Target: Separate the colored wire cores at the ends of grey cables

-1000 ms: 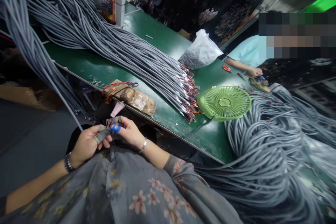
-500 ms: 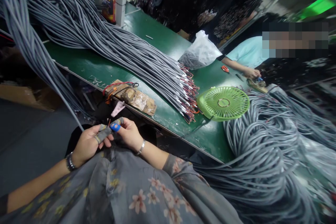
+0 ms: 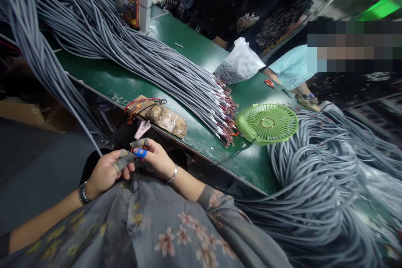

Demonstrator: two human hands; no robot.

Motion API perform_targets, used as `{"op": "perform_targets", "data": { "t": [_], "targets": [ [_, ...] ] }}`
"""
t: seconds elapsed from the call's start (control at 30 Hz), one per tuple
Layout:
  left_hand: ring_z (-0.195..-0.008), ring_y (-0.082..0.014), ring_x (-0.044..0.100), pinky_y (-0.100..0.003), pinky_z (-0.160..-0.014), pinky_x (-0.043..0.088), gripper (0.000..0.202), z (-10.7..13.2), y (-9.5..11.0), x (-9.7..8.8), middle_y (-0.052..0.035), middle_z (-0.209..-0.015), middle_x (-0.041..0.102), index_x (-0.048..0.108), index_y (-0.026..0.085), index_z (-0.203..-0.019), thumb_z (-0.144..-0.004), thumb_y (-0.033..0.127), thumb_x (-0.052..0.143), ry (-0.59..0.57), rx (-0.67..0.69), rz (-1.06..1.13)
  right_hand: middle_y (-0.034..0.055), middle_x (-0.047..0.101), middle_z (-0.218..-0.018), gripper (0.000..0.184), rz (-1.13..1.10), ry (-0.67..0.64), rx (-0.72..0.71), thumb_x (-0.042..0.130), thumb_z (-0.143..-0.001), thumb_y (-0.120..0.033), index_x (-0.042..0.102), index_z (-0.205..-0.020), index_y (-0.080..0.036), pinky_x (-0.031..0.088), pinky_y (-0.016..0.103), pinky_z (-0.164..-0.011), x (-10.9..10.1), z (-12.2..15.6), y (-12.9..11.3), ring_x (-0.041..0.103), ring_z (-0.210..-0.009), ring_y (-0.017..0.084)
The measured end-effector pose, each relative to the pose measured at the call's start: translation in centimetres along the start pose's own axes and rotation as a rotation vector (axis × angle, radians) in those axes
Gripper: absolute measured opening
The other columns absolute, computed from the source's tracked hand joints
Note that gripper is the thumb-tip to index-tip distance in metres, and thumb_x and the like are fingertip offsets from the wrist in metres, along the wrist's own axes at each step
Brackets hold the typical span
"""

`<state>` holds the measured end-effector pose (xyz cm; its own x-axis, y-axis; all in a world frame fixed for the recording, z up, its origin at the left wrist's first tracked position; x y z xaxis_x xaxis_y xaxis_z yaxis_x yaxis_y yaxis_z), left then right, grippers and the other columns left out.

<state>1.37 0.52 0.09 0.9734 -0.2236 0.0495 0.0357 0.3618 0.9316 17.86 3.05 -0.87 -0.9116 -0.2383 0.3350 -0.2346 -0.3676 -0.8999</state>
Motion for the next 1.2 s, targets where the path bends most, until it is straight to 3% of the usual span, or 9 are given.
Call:
{"op": "perform_targets", "data": {
  "t": [0.1,0.23,0.43,0.67,0.87,1.2],
  "targets": [
    [-0.043,-0.0144,0.055,-0.025,-0.046,0.039,0.043,-0.1,-0.3,0.2,-0.0043,-0.050,0.069,0.073,0.020,-0.064,-0.071,0.061,0.083,-0.061,-0.016,-0.016,0.0041,0.083,-0.094,0.056,-0.068,-0.061,0.000,0.103,-0.061,-0.049,0.072,-0.098,-0.022,0.064,0.037,-0.088,0.2,-0.3,-0.1,0.080,-0.095,0.023],
    [-0.043,-0.0143,0.053,-0.026,-0.047,0.040,0.044,-0.2,-0.5,0.2,-0.0056,-0.051,0.069,0.073,0.019,-0.064,-0.071,0.062,0.081,-0.071,-0.035,-0.037,0.0022,0.083,-0.085,0.058,-0.101,-0.030,0.007,0.106,-0.055,-0.049,0.071,-0.092,-0.021,0.065,0.038,-0.089,0.5,-0.5,0.2,0.082,-0.088,0.023],
    [-0.041,-0.0125,0.050,-0.024,-0.045,0.033,0.040,-0.1,0.3,0.3,-0.0050,-0.047,0.067,0.073,0.020,-0.062,-0.072,0.058,0.080,-0.064,-0.038,-0.057,0.0007,0.081,-0.082,0.060,-0.123,0.102,0.041,0.108,-0.047,-0.042,0.071,-0.088,-0.019,0.062,0.031,-0.079,0.3,-0.2,0.4,0.079,-0.076,0.018],
    [-0.043,-0.0147,0.057,-0.024,-0.043,0.039,0.042,-0.3,-0.1,0.2,-0.0054,-0.053,0.072,0.072,0.021,-0.063,-0.070,0.061,0.081,0.087,-0.008,-0.028,-0.0003,0.079,-0.073,0.062,-0.103,0.245,0.068,0.108,-0.038,-0.046,0.070,-0.080,-0.019,0.052,0.024,-0.059,0.2,-0.1,0.2,0.069,-0.060,0.013],
    [-0.041,-0.0139,0.053,-0.024,-0.043,0.038,0.030,-0.1,0.5,0.4,-0.0037,-0.047,0.069,0.072,0.022,-0.059,-0.065,0.050,0.081,0.001,-0.031,-0.124,-0.0047,0.074,-0.063,0.061,-0.122,0.276,0.067,0.107,-0.032,-0.043,0.068,-0.074,-0.020,0.050,0.024,-0.058,0.6,0.3,-0.3,0.064,-0.055,0.011],
    [-0.040,-0.0129,0.059,-0.020,-0.038,0.036,0.034,-0.3,0.1,0.4,-0.0052,-0.052,0.072,0.071,0.019,-0.056,-0.055,0.049,0.088,0.130,-0.073,0.133,-0.0023,0.074,-0.063,0.062,-0.080,0.252,0.016,0.106,-0.042,-0.053,0.067,-0.076,-0.020,0.051,0.024,-0.058,0.7,-0.1,0.0,0.066,-0.056,0.012]
  ]
}}
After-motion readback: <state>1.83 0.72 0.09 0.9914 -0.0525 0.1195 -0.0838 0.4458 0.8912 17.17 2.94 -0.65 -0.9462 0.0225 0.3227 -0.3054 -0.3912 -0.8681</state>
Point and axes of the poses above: each hand's wrist, its own z-axis away from the middle knuckle, its own x-axis out of the palm, y = z × x, the point moved 3 cm from there along -z, towards the middle knuckle
